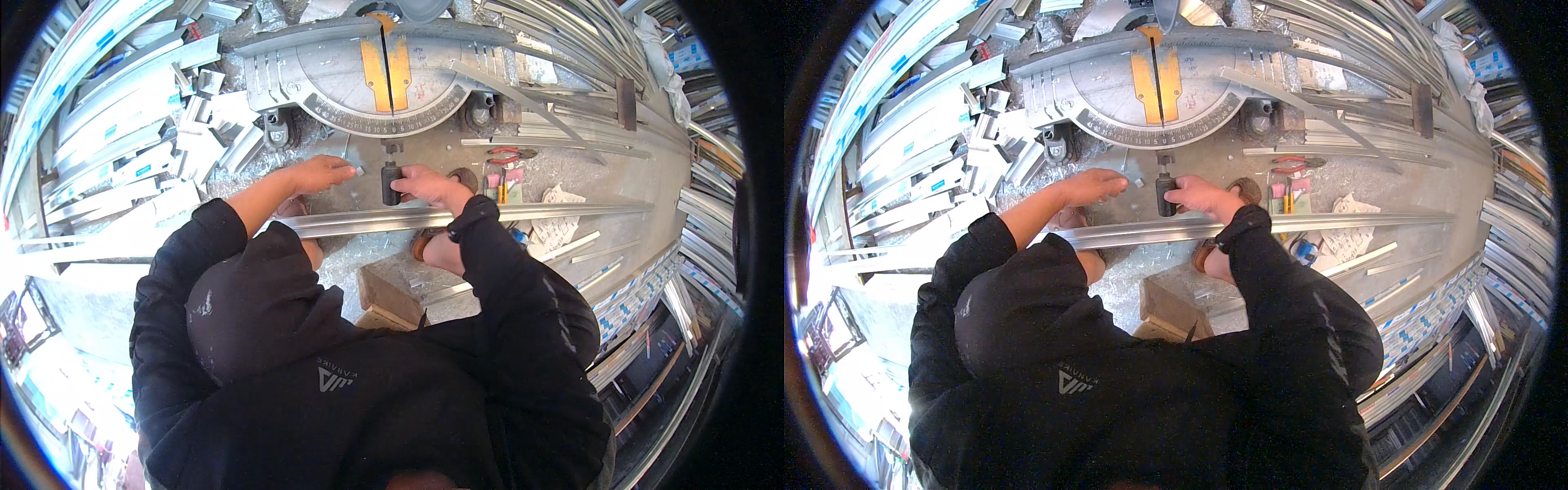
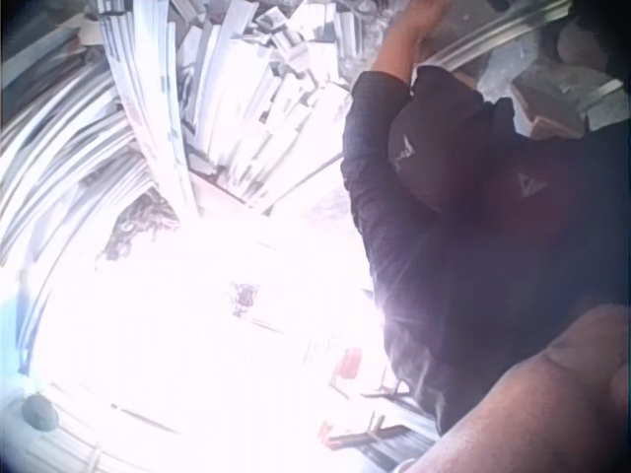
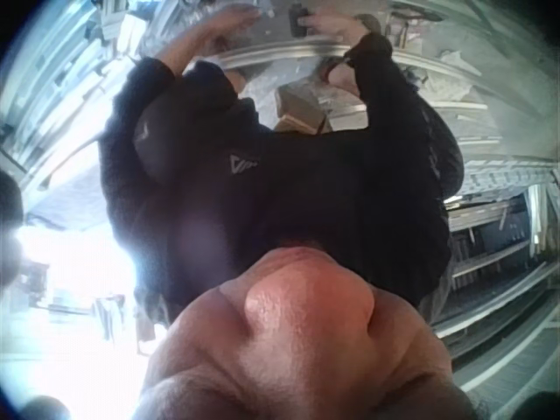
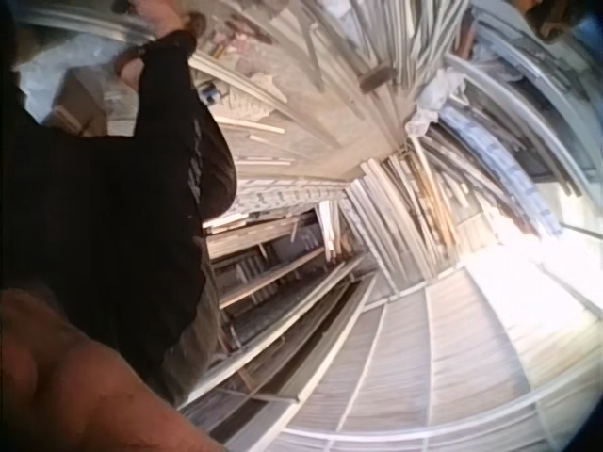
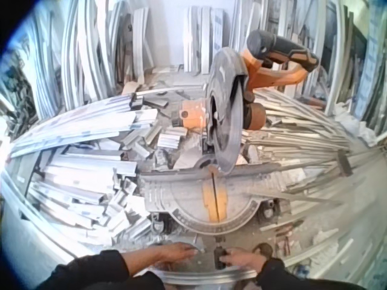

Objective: The person selects metal profiles from a pile, measures them with a tape measure, and cuts them using a miter saw. The person repeatedly positions the profiles, aligns them, and operates the saw to make cuts.

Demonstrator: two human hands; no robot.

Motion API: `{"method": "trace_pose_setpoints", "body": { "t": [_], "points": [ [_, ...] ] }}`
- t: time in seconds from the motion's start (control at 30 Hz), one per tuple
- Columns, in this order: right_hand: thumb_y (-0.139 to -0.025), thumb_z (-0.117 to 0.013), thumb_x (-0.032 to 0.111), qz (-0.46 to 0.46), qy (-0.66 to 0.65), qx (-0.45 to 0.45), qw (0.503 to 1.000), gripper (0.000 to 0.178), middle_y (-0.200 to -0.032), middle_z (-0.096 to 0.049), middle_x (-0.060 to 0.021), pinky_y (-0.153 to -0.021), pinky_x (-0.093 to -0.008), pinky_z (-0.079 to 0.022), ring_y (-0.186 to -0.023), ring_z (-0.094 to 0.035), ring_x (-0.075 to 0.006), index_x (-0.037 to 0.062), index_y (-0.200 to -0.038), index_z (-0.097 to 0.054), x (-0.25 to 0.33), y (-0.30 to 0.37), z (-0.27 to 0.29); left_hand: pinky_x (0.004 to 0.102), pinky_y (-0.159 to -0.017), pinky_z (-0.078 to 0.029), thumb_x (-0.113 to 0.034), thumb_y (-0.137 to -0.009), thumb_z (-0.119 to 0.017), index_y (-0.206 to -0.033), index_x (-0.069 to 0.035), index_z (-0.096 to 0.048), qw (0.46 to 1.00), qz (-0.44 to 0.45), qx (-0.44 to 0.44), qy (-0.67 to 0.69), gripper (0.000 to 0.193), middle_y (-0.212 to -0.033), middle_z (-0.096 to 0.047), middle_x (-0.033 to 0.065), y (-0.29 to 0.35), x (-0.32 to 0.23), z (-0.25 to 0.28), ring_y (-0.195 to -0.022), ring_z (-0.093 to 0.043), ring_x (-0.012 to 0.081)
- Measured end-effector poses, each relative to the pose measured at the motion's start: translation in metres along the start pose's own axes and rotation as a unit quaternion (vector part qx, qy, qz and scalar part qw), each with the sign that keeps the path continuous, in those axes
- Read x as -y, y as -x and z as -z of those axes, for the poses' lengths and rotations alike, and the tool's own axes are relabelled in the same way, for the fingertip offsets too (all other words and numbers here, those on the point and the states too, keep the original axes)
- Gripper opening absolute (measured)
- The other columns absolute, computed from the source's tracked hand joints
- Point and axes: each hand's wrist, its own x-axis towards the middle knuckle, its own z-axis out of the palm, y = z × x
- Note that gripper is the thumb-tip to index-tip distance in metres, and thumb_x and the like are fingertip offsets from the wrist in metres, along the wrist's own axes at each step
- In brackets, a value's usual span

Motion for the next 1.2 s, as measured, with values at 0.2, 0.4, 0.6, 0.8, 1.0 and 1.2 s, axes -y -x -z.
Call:
{"method": "trace_pose_setpoints", "body": {
  "t": [0.2, 0.4, 0.6, 0.8, 1.0, 1.2],
  "points": [
    [-0.095, -0.075, 0.041, 0.079, -0.003, -0.105, 0.991, 0.056, -0.110, -0.070, -0.0090, -0.085, -0.0339, -0.054, -0.093, -0.066, -0.0176, -0.0033, -0.126, -0.062, -0.016, -0.002, -0.016, 0.0428, -0.108, -0.047, -0.064, -0.101, -0.053, -0.148, 0.000, -0.051, 0.992, -0.006, 0.014, 0.128, 0.080, -0.144, -0.058, 0.0163, -0.009, -0.006, -0.016, -0.133, -0.056, 0.0293],
    [-0.089, -0.073, 0.064, 0.051, -0.332, -0.099, 0.937, 0.064, -0.091, -0.066, -0.0070, -0.073, -0.0335, -0.053, -0.078, -0.064, -0.0190, 0.0043, -0.110, -0.064, 0.006, -0.015, -0.036, 0.0460, -0.112, -0.043, -0.070, -0.099, -0.050, -0.152, 0.001, -0.045, 0.980, 0.035, 0.006, 0.194, 0.089, -0.150, -0.051, 0.0210, -0.024, -0.030, -0.029, -0.139, -0.050, 0.0324],
    [-0.090, -0.072, 0.063, 0.106, -0.327, -0.166, 0.924, 0.057, -0.085, -0.066, -0.0060, -0.058, -0.0338, -0.051, -0.067, -0.063, -0.0177, 0.0069, -0.099, -0.064, 0.003, -0.031, -0.049, 0.0439, -0.104, -0.045, -0.073, -0.099, -0.047, -0.142, 0.000, -0.054, 0.974, 0.008, 0.033, 0.224, 0.086, -0.135, -0.059, 0.0173, -0.044, -0.047, -0.032, -0.123, -0.058, 0.0268],
    [-0.102, -0.064, 0.046, 0.157, -0.389, -0.149, 0.895, 0.039, -0.083, -0.065, -0.0039, -0.059, -0.0327, -0.052, -0.064, -0.062, -0.0165, 0.0073, -0.102, -0.064, 0.012, -0.059, -0.091, 0.0447, -0.081, -0.053, -0.073, -0.095, -0.053, -0.129, 0.001, -0.065, 0.972, 0.069, -0.041, 0.222, 0.083, -0.117, -0.068, 0.0159, -0.057, -0.031, -0.030, -0.100, -0.065, 0.0238],
    [-0.105, -0.061, 0.036, 0.218, -0.500, -0.119, 0.830, 0.025, -0.111, -0.067, -0.0009, -0.084, -0.0381, -0.054, -0.100, -0.066, -0.0174, 0.0152, -0.119, -0.059, 0.049, -0.099, -0.148, 0.0478, -0.094, -0.053, -0.075, -0.093, -0.055, -0.126, 0.008, -0.065, 0.962, 0.120, -0.230, 0.080, 0.089, -0.125, -0.068, 0.0258, -0.028, -0.007, -0.007, -0.113, -0.067, 0.0395],
    [-0.106, -0.060, 0.034, 0.246, -0.511, -0.129, 0.813, 0.024, -0.118, -0.064, 0.0011, -0.099, -0.0346, -0.047, -0.112, -0.062, -0.0137, 0.0153, -0.122, -0.058, 0.065, -0.110, -0.166, 0.0507, -0.103, -0.048, -0.080, -0.094, -0.043, -0.121, 0.008, -0.066, 0.968, 0.077, -0.236, -0.023, 0.095, -0.128, -0.063, 0.0367, -0.009, -0.008, 0.008, -0.125, -0.060, 0.0485]
  ]
}}
